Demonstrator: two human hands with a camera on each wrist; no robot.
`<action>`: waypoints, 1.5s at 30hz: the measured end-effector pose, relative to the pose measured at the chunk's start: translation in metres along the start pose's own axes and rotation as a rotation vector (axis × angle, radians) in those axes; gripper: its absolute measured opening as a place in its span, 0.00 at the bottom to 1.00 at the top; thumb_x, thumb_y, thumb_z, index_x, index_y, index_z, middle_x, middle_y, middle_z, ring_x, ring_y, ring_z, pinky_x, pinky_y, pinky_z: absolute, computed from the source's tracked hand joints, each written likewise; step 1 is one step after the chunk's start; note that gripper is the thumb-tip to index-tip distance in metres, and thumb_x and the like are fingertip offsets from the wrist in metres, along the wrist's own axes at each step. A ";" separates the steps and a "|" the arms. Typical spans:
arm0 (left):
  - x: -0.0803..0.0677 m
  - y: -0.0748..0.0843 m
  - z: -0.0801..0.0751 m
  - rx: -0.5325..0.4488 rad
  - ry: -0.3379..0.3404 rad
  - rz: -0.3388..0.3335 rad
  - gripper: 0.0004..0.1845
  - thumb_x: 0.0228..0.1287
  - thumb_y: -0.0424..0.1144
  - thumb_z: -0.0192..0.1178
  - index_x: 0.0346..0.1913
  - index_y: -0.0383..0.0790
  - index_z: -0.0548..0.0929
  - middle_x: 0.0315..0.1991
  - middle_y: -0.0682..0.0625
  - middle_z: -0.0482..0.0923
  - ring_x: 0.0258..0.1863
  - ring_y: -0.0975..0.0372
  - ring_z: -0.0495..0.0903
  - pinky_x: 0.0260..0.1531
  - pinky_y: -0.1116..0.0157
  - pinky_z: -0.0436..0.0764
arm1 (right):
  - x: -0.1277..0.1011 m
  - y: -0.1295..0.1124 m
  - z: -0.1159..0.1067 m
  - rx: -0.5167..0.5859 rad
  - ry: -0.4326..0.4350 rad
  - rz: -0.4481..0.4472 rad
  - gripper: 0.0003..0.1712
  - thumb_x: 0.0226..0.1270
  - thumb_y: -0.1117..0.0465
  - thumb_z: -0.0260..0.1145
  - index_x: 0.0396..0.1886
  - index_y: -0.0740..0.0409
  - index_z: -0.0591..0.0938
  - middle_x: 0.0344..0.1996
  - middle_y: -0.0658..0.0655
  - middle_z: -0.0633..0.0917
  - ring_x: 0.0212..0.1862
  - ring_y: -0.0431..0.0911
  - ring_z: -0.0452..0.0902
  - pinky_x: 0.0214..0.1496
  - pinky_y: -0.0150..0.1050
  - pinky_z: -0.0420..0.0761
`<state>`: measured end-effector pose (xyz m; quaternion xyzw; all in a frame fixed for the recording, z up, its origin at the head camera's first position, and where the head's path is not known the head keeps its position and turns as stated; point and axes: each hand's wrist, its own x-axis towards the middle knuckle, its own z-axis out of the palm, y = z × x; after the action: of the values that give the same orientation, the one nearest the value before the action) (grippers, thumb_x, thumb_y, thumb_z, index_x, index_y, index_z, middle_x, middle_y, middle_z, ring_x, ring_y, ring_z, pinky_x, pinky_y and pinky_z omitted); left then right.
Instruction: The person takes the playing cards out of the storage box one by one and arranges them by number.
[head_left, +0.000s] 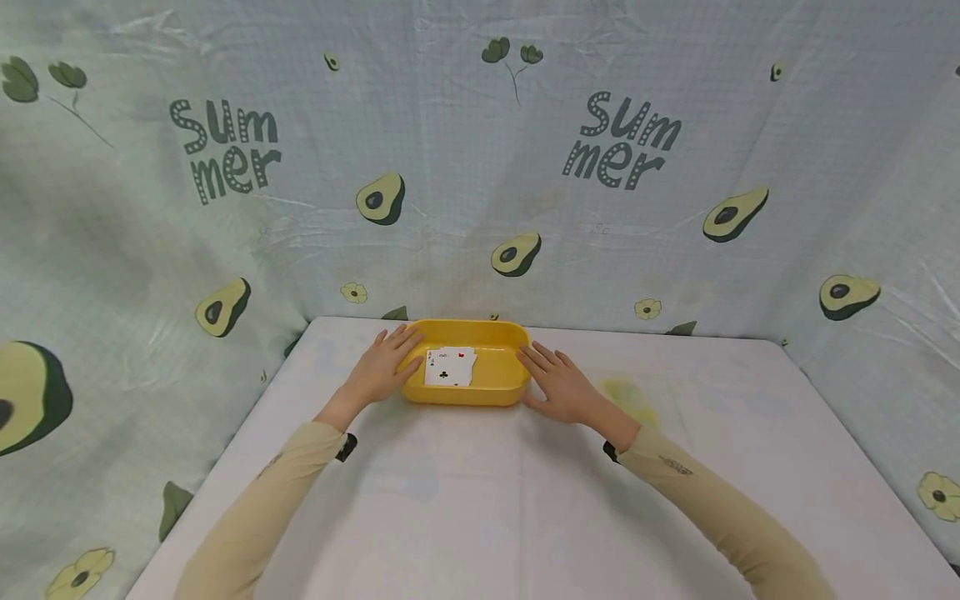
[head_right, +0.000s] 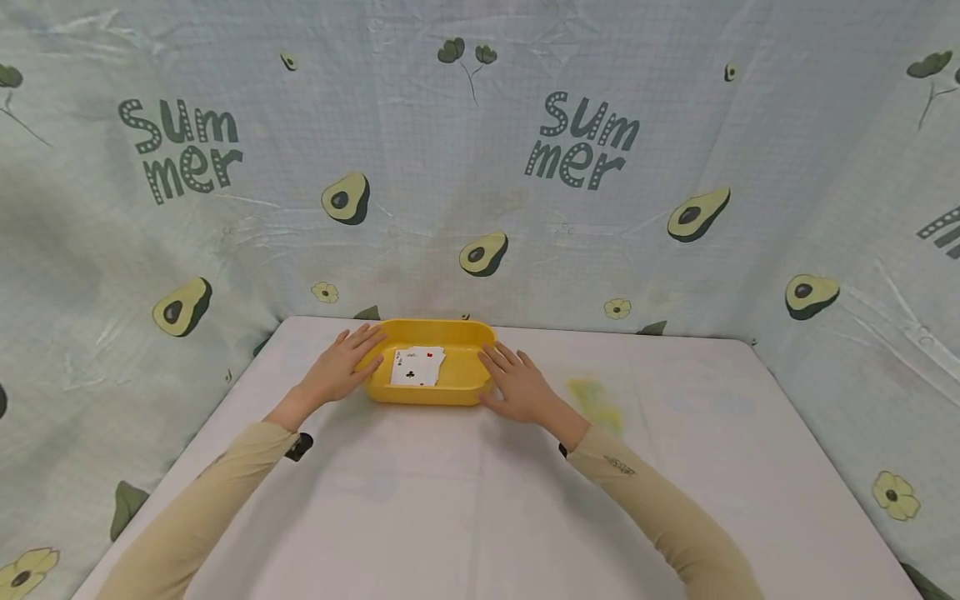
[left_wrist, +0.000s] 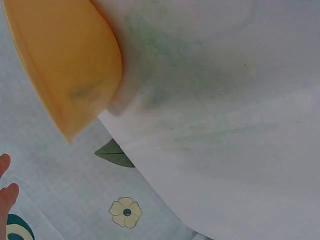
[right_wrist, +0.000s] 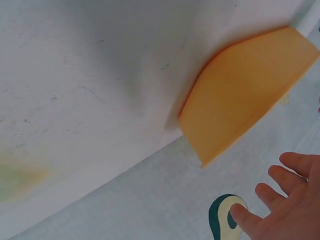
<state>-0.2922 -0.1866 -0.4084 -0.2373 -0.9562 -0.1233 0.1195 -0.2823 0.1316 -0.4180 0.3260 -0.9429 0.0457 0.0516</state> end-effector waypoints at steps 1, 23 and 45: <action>0.001 -0.002 0.001 -0.003 -0.002 -0.003 0.25 0.67 0.46 0.44 0.63 0.36 0.65 0.65 0.41 0.60 0.67 0.48 0.55 0.66 0.47 0.50 | 0.003 0.000 0.000 0.002 0.004 -0.004 0.39 0.63 0.44 0.52 0.68 0.58 0.54 0.69 0.56 0.55 0.71 0.52 0.46 0.68 0.54 0.54; 0.017 -0.026 0.037 0.007 -0.136 -0.173 0.29 0.68 0.51 0.38 0.68 0.40 0.56 0.70 0.39 0.47 0.69 0.45 0.43 0.64 0.42 0.45 | 0.069 -0.017 0.007 0.091 -0.063 -0.035 0.33 0.65 0.46 0.51 0.67 0.56 0.59 0.67 0.55 0.60 0.68 0.52 0.54 0.68 0.50 0.57; 0.017 -0.027 0.047 0.025 -0.102 -0.226 0.29 0.67 0.53 0.39 0.67 0.42 0.59 0.69 0.38 0.48 0.69 0.43 0.42 0.63 0.39 0.43 | 0.110 -0.029 0.033 0.106 -0.139 -0.078 0.26 0.65 0.49 0.53 0.62 0.49 0.68 0.65 0.51 0.64 0.64 0.50 0.58 0.65 0.49 0.62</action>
<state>-0.3276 -0.1891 -0.4524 -0.1327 -0.9831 -0.1116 0.0590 -0.3529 0.0377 -0.4348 0.3672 -0.9270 0.0705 -0.0297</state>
